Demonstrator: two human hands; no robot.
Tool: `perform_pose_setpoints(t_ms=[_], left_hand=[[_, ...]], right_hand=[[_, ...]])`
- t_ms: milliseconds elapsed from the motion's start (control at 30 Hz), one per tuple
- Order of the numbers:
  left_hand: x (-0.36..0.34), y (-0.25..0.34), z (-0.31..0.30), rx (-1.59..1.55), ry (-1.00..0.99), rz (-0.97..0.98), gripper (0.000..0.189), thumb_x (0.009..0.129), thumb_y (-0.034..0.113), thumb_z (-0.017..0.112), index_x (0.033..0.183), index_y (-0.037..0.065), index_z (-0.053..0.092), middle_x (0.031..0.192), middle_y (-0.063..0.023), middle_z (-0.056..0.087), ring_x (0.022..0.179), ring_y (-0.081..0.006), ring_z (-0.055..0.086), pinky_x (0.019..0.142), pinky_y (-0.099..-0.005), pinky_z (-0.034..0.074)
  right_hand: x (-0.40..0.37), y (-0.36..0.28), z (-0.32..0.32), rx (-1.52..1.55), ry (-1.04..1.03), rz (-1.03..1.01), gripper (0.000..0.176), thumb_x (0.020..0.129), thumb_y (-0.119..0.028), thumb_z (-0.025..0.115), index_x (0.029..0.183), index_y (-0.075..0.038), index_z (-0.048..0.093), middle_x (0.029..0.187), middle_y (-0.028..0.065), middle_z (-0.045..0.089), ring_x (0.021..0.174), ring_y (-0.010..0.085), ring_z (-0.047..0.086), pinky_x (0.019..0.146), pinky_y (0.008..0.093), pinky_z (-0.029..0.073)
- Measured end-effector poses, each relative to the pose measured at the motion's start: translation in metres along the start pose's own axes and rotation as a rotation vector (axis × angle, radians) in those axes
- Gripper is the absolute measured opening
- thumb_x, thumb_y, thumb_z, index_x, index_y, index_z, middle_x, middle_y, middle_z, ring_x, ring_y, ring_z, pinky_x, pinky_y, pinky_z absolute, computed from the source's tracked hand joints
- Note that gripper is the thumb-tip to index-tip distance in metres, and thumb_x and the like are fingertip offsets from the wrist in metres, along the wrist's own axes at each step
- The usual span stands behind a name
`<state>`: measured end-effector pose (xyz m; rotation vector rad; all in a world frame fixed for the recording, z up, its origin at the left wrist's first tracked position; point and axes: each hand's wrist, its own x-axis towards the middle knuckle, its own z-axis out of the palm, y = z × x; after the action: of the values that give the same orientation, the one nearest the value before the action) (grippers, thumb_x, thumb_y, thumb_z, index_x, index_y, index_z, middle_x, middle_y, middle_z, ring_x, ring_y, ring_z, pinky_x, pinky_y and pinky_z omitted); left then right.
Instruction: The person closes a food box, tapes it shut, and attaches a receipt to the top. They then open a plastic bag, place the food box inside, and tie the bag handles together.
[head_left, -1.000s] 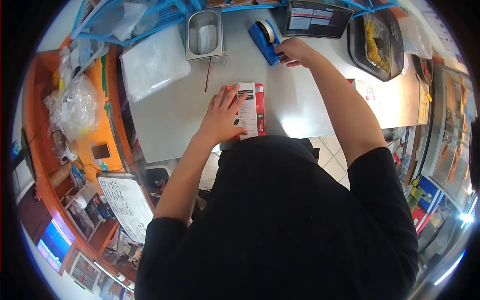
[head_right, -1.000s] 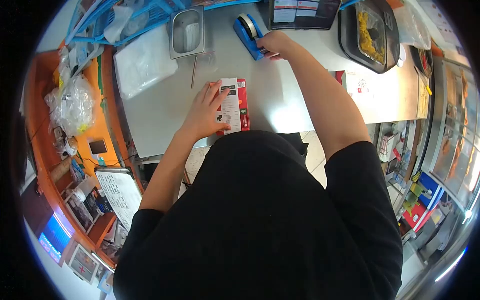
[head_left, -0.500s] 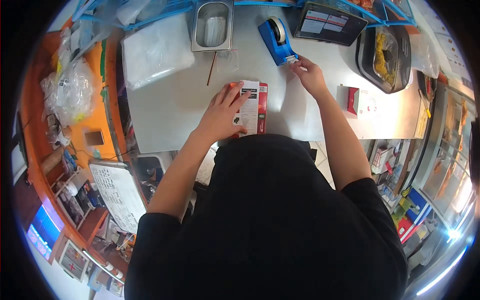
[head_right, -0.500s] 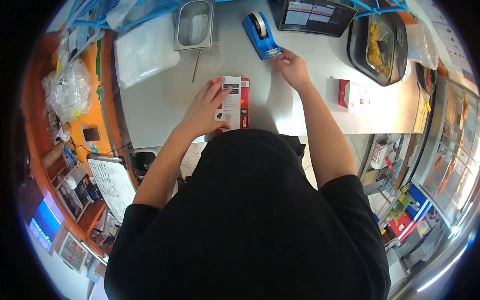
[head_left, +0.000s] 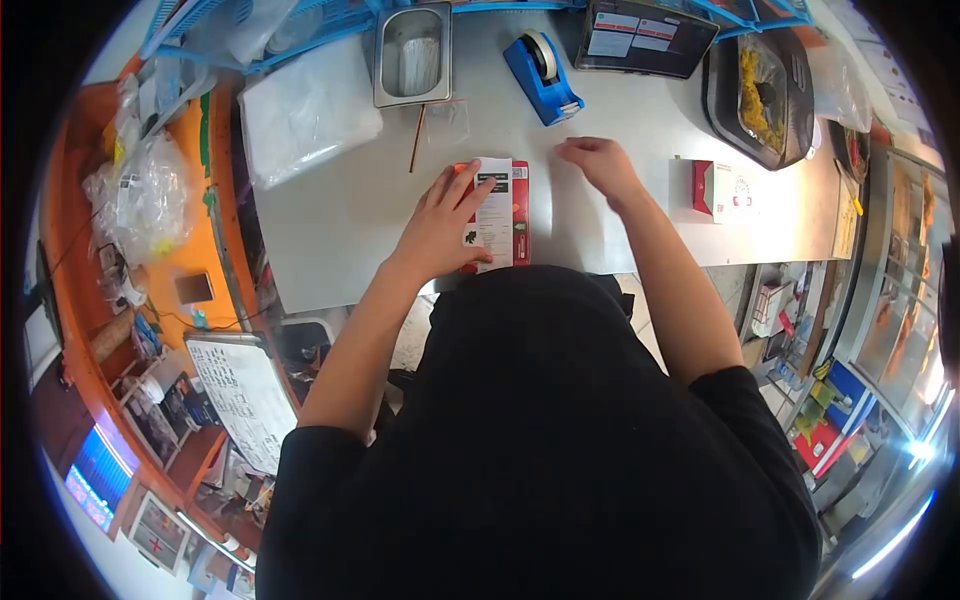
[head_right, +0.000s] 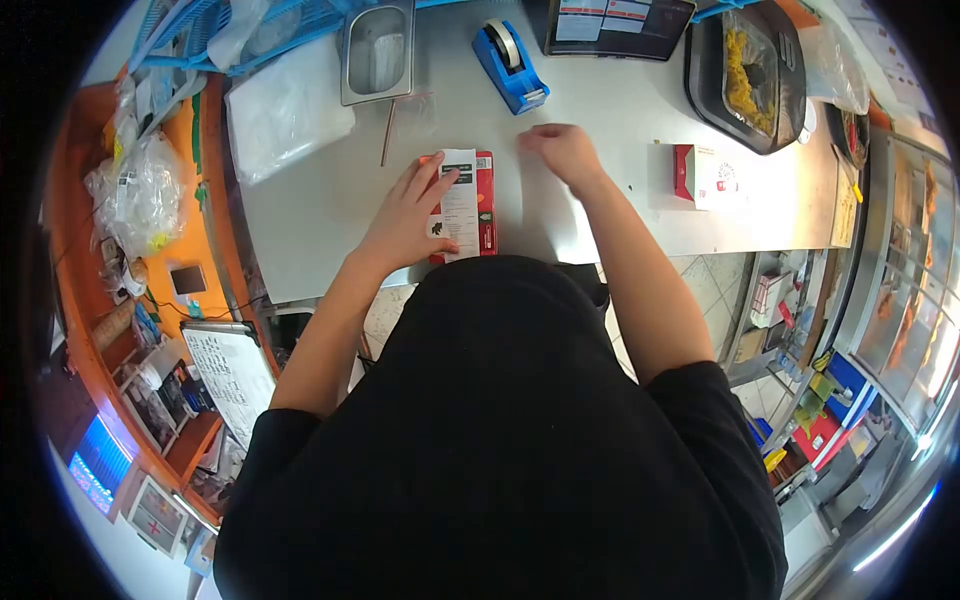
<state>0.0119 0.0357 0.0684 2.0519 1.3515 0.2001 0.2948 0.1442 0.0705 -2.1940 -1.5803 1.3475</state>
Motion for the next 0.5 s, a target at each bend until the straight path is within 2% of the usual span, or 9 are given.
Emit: perform_pose_setpoints(t_ms=[67,100,167,200,267,300,367,467,500], left_hand=[[0.002,0.000,0.000,-0.006,0.017,0.012,0.110,0.064,0.040,0.095,0.158,0.019,0.041,0.172,-0.0048,0.020,0.156,-0.0391,0.025,0.125,-0.0531,0.031],[0.002,0.000,-0.001,-0.008,0.006,0.006,0.110,0.064,0.040,0.095,0.158,0.019,0.042,0.172,-0.0049,0.020,0.156,-0.0391,0.025,0.125,-0.0533,0.031],[0.001,0.001,-0.002,-0.008,-0.004,-0.002,0.109,0.064,0.040,0.095,0.157,0.019,0.042,0.172,-0.0050,0.021,0.156,-0.0391,0.025,0.125,-0.0534,0.030],[0.001,0.001,-0.003,-0.004,-0.004,0.001,0.109,0.064,0.041,0.095,0.157,0.019,0.042,0.172,-0.0050,0.021,0.156,-0.0387,0.025,0.125,-0.0535,0.030],[-0.001,0.000,-0.002,0.000,-0.005,-0.002,0.109,0.064,0.041,0.095,0.157,0.019,0.042,0.172,-0.0051,0.021,0.156,-0.0384,0.025,0.125,-0.0536,0.030],[-0.001,-0.001,-0.001,-0.001,0.001,0.008,0.109,0.065,0.041,0.095,0.157,0.020,0.042,0.172,-0.0051,0.021,0.156,-0.0379,0.025,0.125,-0.0537,0.030],[-0.001,-0.002,0.000,0.000,0.013,0.015,0.109,0.065,0.041,0.095,0.158,0.020,0.042,0.172,-0.0051,0.020,0.156,-0.0374,0.025,0.125,-0.0538,0.030],[-0.001,-0.002,0.002,-0.009,0.029,0.006,0.109,0.065,0.041,0.094,0.158,0.020,0.042,0.171,-0.0051,0.020,0.156,-0.0369,0.026,0.124,-0.0541,0.031],[-0.001,-0.002,0.002,-0.007,0.052,0.026,0.110,0.062,0.041,0.095,0.156,0.017,0.044,0.170,-0.0083,0.024,0.153,-0.0394,0.029,0.123,-0.0534,0.033]], right_hand=[[-0.016,-0.012,0.009,0.578,-0.277,0.030,0.040,0.095,-0.032,0.070,0.122,-0.003,0.075,0.123,0.0089,0.075,0.122,0.0233,0.064,0.110,0.0351,0.041],[-0.022,-0.024,0.013,0.666,-0.338,0.087,0.040,0.094,-0.027,0.073,0.127,-0.004,0.072,0.130,0.0097,0.071,0.132,0.0227,0.055,0.117,0.0353,0.029],[-0.025,-0.038,0.029,0.746,-0.348,0.062,0.035,0.094,-0.019,0.073,0.124,0.000,0.072,0.124,0.0121,0.073,0.126,0.0228,0.060,0.112,0.0361,0.038],[-0.020,-0.040,0.039,0.745,-0.352,0.060,0.035,0.094,-0.019,0.073,0.124,0.000,0.072,0.124,0.0121,0.073,0.126,0.0228,0.060,0.112,0.0361,0.038],[-0.006,-0.039,0.061,0.808,-0.367,0.032,0.031,0.095,-0.016,0.073,0.120,0.004,0.072,0.115,0.0125,0.073,0.110,0.0213,0.068,0.097,0.0343,0.052],[-0.006,-0.041,0.067,0.807,-0.371,0.032,0.031,0.095,-0.016,0.073,0.120,0.004,0.072,0.115,0.0125,0.073,0.110,0.0213,0.068,0.097,0.0343,0.052],[-0.005,-0.046,0.076,0.649,-0.293,0.059,0.027,0.096,-0.017,0.072,0.114,0.004,0.073,0.105,0.0111,0.075,0.090,0.0190,0.072,0.079,0.0321,0.059],[0.004,-0.039,0.087,0.558,-0.256,-0.025,0.026,0.096,-0.019,0.073,0.109,0.003,0.075,0.098,0.0100,0.075,0.083,0.0171,0.072,0.074,0.0316,0.059],[0.006,-0.038,0.088,0.552,-0.259,-0.027,0.026,0.096,-0.019,0.073,0.109,0.003,0.075,0.098,0.0100,0.075,0.083,0.0171,0.072,0.074,0.0316,0.059]])
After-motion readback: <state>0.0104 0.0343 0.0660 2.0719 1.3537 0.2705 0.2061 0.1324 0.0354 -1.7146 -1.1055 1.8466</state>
